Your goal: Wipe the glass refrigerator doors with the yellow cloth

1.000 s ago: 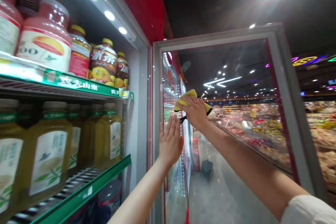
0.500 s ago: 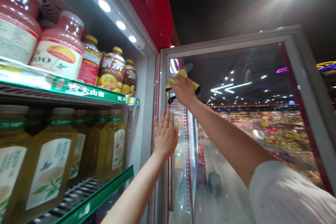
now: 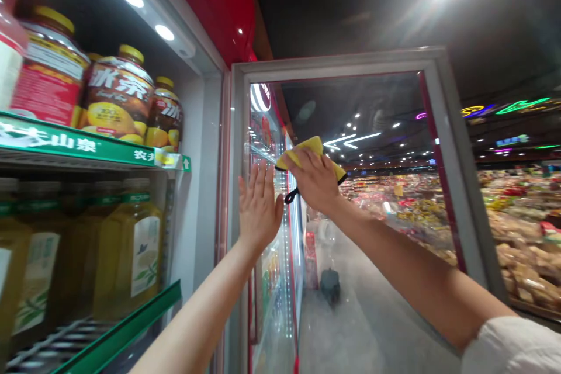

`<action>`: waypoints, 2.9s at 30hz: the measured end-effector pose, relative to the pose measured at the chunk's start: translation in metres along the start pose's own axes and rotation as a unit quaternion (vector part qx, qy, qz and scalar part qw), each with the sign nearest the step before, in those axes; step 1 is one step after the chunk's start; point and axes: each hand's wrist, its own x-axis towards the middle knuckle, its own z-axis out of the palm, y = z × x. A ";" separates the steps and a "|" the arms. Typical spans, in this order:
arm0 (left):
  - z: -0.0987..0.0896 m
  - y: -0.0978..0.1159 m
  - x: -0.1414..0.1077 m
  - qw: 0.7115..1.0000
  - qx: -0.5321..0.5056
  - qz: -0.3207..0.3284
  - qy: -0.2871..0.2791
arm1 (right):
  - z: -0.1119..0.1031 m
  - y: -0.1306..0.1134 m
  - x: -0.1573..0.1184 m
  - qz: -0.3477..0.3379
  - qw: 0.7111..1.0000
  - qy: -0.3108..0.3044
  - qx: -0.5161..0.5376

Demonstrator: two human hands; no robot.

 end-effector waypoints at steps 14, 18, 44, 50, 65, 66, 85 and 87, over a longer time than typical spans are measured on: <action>-0.002 0.037 -0.003 0.999 -0.027 0.024 -0.037 | -0.025 0.050 -0.070 0.138 0.988 0.010 -0.066; 0.007 0.052 -0.001 0.998 -0.035 0.045 -0.040 | -0.023 0.049 -0.055 0.026 0.998 -0.033 -0.044; 0.041 0.054 0.049 0.996 -0.053 0.075 -0.020 | -0.027 0.117 0.035 -0.039 0.999 -0.019 0.015; 0.026 0.023 0.031 0.998 -0.015 0.053 -0.021 | -0.027 0.129 0.051 0.169 0.983 0.068 -0.014; 0.003 -0.013 -0.008 0.998 0.031 0.019 -0.057 | 0.021 -0.020 0.191 -0.005 0.999 0.013 0.051; 0.002 -0.014 -0.010 0.997 0.032 0.022 -0.060 | 0.020 -0.021 0.197 0.002 0.998 0.014 0.056; -0.008 -0.009 -0.034 0.995 0.048 0.031 -0.086 | 0.019 -0.028 0.184 -0.007 0.992 0.020 0.124; -0.010 -0.011 -0.035 0.994 0.051 0.039 -0.086 | 0.020 -0.032 0.165 -0.035 0.990 0.011 0.136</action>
